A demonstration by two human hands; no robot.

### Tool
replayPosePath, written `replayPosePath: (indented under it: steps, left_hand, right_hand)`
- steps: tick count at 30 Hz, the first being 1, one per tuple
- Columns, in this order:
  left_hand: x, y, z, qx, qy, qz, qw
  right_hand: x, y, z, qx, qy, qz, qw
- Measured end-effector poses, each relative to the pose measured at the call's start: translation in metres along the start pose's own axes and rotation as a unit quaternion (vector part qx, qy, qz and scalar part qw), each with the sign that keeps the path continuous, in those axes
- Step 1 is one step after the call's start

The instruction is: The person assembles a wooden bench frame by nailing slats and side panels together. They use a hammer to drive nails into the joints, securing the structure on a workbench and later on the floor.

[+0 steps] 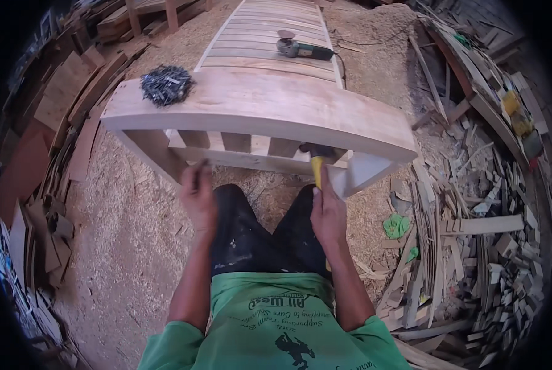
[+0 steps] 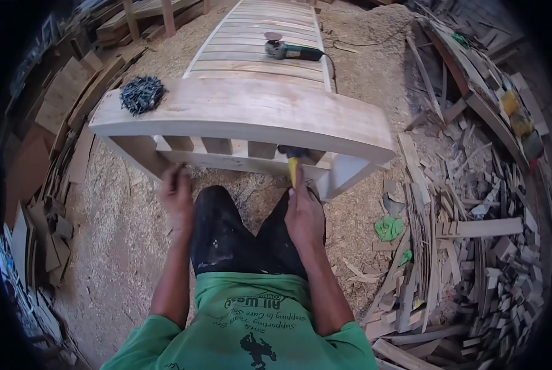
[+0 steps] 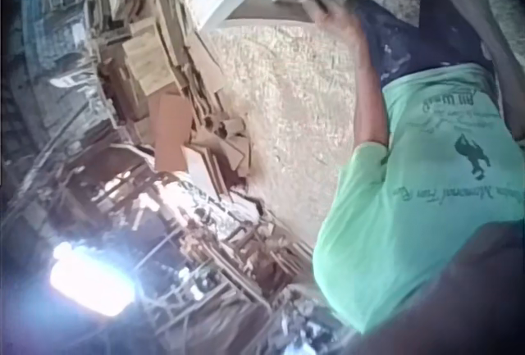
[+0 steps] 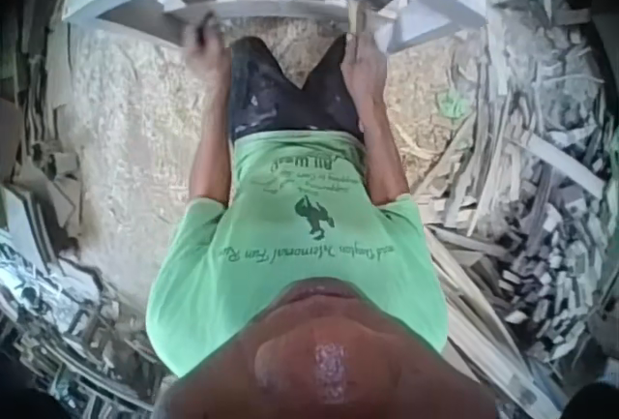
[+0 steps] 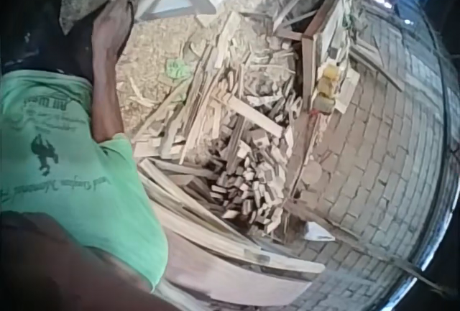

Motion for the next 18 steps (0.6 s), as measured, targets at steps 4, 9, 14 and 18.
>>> replayPosePath:
  steps: [4,9,14,18]
  left_hand:
    - [0.078,-0.045,-0.021,0.028,0.045,0.012,0.999]
    - [0.089,-0.090,-0.019,0.030,-0.021,0.087,0.996]
    - [0.098,-0.099,-0.023,0.003,-0.019,0.088,0.996]
    - [0.092,-0.103,-0.025,-0.014,-0.011,0.105,0.994]
  right_hand:
    - [-0.006,-0.016,-0.003,0.037,-0.019,-0.020,0.999]
    - [0.012,0.000,-0.019,0.102,-0.065,0.052,0.991]
    - [0.046,0.001,-0.035,0.063,0.010,0.091,0.994]
    - [0.070,0.002,-0.016,0.030,0.066,0.092,0.993]
Point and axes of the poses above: each hand's wrist, its own z-axis towards the middle knuckle, its own y-axis out of the back of the hand, x = y × z, the point moved 8 cm from there along z, towards the middle knuckle, and after that the axes turned 13 degrees about -z, right-handed, at the moved point
